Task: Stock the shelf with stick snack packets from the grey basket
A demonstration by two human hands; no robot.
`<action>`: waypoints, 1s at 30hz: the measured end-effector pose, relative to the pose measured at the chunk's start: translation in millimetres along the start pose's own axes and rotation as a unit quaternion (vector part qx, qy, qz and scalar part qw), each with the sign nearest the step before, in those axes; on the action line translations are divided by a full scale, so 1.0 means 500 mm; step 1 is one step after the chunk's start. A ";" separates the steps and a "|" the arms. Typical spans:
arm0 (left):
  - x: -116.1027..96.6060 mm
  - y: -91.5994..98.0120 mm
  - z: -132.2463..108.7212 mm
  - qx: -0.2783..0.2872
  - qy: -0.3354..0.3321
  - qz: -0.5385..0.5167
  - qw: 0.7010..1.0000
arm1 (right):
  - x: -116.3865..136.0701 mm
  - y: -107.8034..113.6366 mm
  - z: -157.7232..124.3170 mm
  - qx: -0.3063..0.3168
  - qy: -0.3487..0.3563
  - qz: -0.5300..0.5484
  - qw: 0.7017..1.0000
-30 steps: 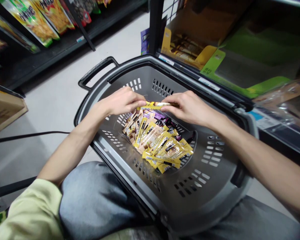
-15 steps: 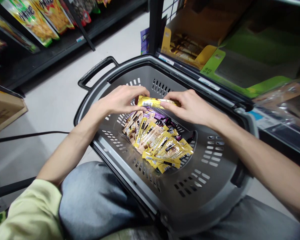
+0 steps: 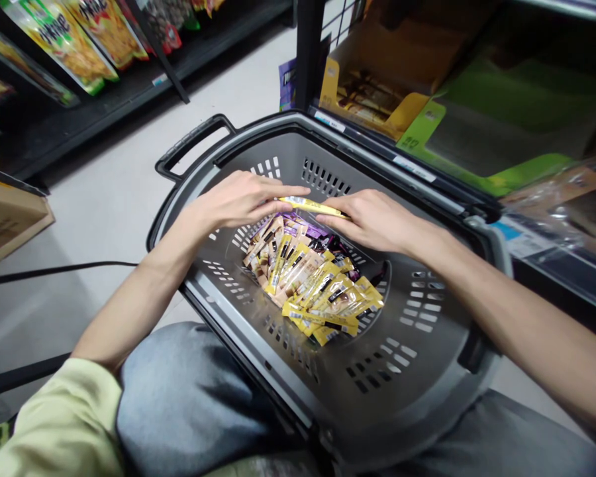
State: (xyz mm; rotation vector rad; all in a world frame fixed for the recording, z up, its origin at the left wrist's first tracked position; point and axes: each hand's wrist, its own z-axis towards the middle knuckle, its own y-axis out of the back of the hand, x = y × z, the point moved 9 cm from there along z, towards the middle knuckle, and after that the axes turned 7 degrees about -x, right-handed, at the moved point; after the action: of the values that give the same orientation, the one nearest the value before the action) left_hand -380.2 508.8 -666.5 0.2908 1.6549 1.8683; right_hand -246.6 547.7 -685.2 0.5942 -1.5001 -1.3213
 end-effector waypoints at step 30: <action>-0.020 -0.009 0.009 0.005 -0.041 -0.051 0.998 | -0.021 -0.037 -0.007 0.120 -0.020 -0.035 0.992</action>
State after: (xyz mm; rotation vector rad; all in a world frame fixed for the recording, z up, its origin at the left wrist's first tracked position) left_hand -368.8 506.7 -667.6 0.2786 1.5949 1.7502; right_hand -244.1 550.2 -706.4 0.7845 -1.6998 -1.2201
